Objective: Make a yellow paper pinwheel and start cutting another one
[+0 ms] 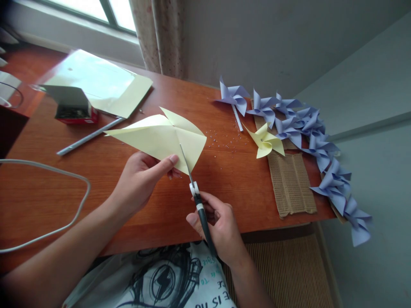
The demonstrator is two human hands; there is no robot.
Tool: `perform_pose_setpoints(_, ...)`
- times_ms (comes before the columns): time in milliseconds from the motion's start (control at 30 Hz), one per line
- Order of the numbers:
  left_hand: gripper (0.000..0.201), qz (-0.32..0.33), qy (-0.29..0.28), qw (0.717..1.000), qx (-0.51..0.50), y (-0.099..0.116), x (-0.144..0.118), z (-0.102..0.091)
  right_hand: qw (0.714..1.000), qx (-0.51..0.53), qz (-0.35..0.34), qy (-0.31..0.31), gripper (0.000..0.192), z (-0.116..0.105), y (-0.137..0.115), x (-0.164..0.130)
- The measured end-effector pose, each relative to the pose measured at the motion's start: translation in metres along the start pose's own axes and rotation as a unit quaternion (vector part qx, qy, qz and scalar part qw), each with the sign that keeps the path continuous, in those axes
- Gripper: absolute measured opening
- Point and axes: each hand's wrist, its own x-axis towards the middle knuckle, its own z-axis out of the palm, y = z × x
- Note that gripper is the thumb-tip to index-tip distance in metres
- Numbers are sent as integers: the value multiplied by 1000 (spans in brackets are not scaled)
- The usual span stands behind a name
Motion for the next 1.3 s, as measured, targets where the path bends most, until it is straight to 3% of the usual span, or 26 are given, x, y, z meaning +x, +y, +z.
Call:
perform_pose_setpoints(533, 17, -1, -5, 1000, -9, -2, 0, -1, 1000, 13, 7, -5, 43, 1, -1, 0)
perform_pose_setpoints(767, 17, -21, -7, 1000, -22, -1, 0, -1, 997, 74, 7, -38, 56, 5, -8, -2)
perform_pose_setpoints(1300, 21, -74, -51, 994, -64, 0, -3, 2, 997, 78, -4, -9, 54, 14, -12, 7)
